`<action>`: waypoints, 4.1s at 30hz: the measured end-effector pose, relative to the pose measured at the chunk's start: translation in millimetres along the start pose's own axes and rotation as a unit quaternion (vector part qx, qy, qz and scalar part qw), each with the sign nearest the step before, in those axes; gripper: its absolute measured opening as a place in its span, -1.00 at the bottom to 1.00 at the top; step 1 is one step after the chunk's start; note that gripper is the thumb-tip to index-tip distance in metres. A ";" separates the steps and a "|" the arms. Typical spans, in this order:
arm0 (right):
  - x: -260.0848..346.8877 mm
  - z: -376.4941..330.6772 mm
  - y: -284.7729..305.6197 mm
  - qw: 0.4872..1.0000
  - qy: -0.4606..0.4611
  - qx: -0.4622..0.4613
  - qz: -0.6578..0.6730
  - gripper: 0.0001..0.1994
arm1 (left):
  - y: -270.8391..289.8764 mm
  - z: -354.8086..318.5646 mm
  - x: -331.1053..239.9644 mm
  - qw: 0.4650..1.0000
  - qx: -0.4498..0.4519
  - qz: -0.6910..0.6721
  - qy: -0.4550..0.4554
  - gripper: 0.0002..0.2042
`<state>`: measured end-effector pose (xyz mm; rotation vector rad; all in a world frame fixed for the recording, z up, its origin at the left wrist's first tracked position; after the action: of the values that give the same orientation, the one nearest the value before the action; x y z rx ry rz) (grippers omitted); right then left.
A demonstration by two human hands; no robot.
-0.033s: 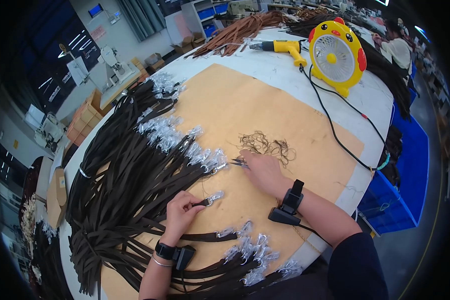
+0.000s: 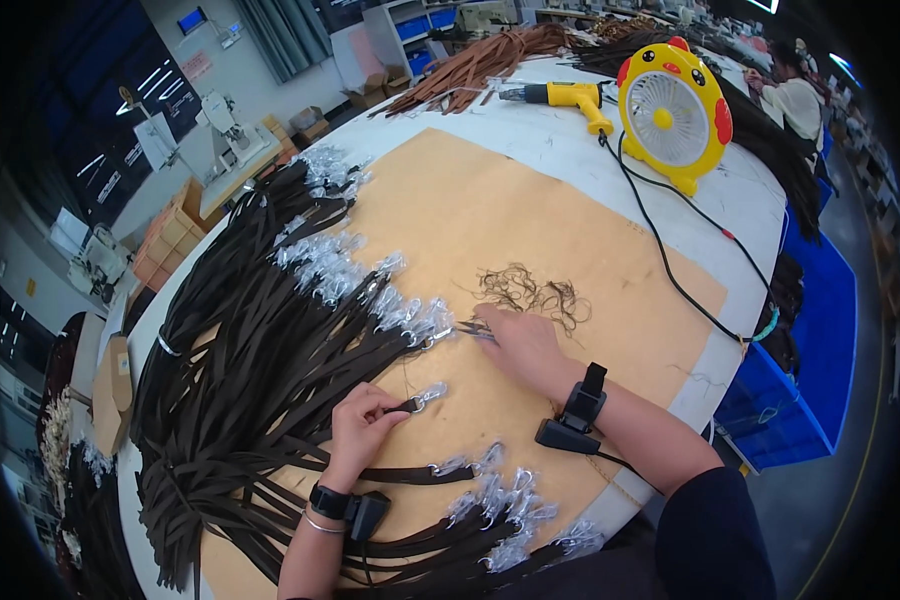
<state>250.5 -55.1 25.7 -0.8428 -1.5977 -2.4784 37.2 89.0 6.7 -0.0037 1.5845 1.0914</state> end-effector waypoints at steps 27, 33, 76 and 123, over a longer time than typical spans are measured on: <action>87.6 -16.2 -39.9 0.953 0.290 0.088 -0.025 -0.79 | -9.3 -7.4 11.5 0.994 -0.005 -0.101 0.051 -0.95; 93.7 -15.5 -39.2 0.955 0.277 0.102 -0.020 -0.80 | -10.6 -8.1 14.0 0.993 0.003 -0.102 0.063 -0.96; 77.4 -9.9 -47.7 0.973 0.209 0.099 0.000 -0.83 | -10.0 -10.8 13.5 0.988 -0.005 -0.138 0.061 -0.97; 79.9 -3.7 -46.8 0.964 0.245 0.105 0.012 -0.73 | 11.9 -8.0 7.0 0.998 0.034 -0.006 0.057 -0.73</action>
<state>165.2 -18.9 24.7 -0.1937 -1.6045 -2.2068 22.2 94.4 8.0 -0.0307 1.7199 1.0431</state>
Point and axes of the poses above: each hand's wrist, its own z-axis towards the middle knuckle, its own y-axis out of the back of the hand, x = y × z, the point moved 6 cm from there along z, towards the middle knuckle, and after that the axes turned 9 degrees about y, right-handed, at the moved point
